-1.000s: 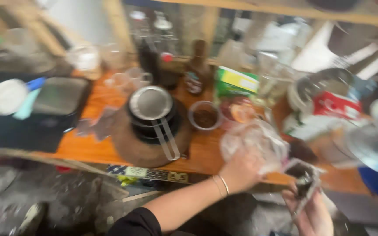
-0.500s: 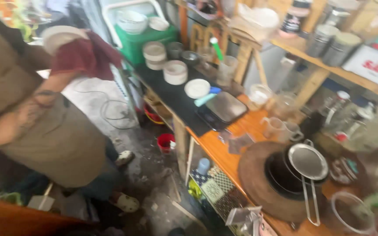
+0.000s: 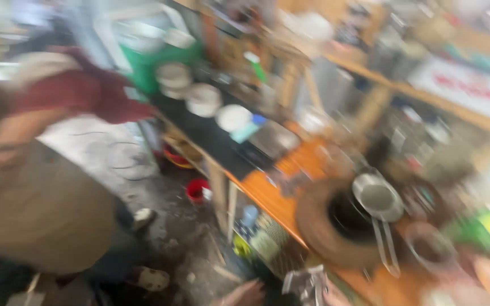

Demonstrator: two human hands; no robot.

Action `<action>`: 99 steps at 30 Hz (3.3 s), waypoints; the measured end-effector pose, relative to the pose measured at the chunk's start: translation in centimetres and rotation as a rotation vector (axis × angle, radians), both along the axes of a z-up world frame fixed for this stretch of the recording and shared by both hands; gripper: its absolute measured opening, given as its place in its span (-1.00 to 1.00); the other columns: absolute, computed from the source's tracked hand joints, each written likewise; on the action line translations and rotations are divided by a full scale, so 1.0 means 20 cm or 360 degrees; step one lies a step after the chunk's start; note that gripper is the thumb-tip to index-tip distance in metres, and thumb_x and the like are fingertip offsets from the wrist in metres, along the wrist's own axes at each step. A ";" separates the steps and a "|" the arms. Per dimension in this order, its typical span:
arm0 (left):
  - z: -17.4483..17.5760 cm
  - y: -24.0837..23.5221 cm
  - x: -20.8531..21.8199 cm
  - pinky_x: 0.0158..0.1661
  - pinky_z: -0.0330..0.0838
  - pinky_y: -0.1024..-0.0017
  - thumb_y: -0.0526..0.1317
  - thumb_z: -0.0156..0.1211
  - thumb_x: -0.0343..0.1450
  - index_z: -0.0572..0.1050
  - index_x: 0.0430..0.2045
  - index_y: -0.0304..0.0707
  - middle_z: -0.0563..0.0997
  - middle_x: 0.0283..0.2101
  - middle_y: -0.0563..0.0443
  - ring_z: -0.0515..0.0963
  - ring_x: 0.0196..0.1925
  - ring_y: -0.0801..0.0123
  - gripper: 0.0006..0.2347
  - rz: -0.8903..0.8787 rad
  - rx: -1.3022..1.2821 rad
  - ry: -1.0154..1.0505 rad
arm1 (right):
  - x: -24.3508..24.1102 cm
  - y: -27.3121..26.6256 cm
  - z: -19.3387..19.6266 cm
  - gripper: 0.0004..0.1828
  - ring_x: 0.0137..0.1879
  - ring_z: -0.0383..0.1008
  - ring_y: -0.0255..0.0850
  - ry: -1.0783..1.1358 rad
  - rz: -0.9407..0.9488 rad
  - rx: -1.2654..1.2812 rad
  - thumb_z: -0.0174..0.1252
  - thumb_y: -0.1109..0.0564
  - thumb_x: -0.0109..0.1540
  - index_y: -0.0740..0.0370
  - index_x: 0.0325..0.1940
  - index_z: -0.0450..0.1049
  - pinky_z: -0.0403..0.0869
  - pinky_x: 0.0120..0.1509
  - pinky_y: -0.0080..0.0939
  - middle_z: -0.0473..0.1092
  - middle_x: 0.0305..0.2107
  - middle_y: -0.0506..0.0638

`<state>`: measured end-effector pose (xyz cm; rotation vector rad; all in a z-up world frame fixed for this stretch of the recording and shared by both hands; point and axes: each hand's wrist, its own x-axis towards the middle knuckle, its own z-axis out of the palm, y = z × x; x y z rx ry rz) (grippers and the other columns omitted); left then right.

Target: The person pours coffee beans into a metal strainer placed over a pot and uses a spoon to level the grounds. They then retrieve small packets from a plastic bag, open them, and pour the contents into the strainer.

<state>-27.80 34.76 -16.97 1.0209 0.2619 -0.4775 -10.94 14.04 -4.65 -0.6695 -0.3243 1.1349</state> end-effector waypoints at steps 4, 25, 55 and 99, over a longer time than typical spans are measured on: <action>0.42 -0.39 0.42 -0.18 0.19 0.63 -0.09 0.13 0.41 0.38 0.04 -0.01 0.52 -0.15 0.25 0.46 -0.16 0.67 -0.68 -0.0515 -0.0158 -0.0207 | -0.25 -0.62 0.01 -0.31 -0.16 0.52 -0.10 0.0257 -0.0579 -0.0171 0.47 0.06 -0.05 0.09 0.09 0.31 0.52 -0.10 0.05 0.47 -0.21 0.09; 1.34 -1.58 1.27 0.06 0.15 0.07 -0.34 0.05 0.28 0.46 -0.14 0.14 0.51 -0.20 0.08 0.42 -0.05 0.11 -0.68 -0.0722 0.2304 -0.2841 | -0.94 -1.75 0.18 -0.31 -0.27 0.50 -0.16 0.0271 -0.1907 -0.0090 0.50 0.10 -0.03 0.13 0.01 0.22 0.47 -0.20 -0.11 0.41 -0.39 0.01; 0.92 -0.71 0.66 -0.25 0.30 0.29 -0.09 0.25 0.34 0.53 -0.56 -0.03 0.60 -0.50 0.11 0.59 -0.40 0.20 -0.88 -0.1705 0.1428 -0.1521 | -0.53 -1.02 0.11 -0.35 -0.28 0.55 -0.03 0.0452 -0.1293 -0.0403 0.36 0.04 0.01 0.24 0.09 0.28 0.55 -0.25 -0.05 0.48 -0.29 0.13; 1.43 1.15 1.32 0.23 -0.01 -0.03 -0.33 0.14 0.37 0.49 0.01 -0.12 0.32 0.27 -0.06 0.09 0.39 -0.01 -0.70 -0.0446 0.2865 -0.1132 | 0.74 1.29 0.64 -0.35 0.16 0.38 0.25 -0.2010 -0.1220 -0.2003 0.09 0.39 0.11 0.19 0.30 0.24 0.43 0.20 0.19 0.31 0.02 0.22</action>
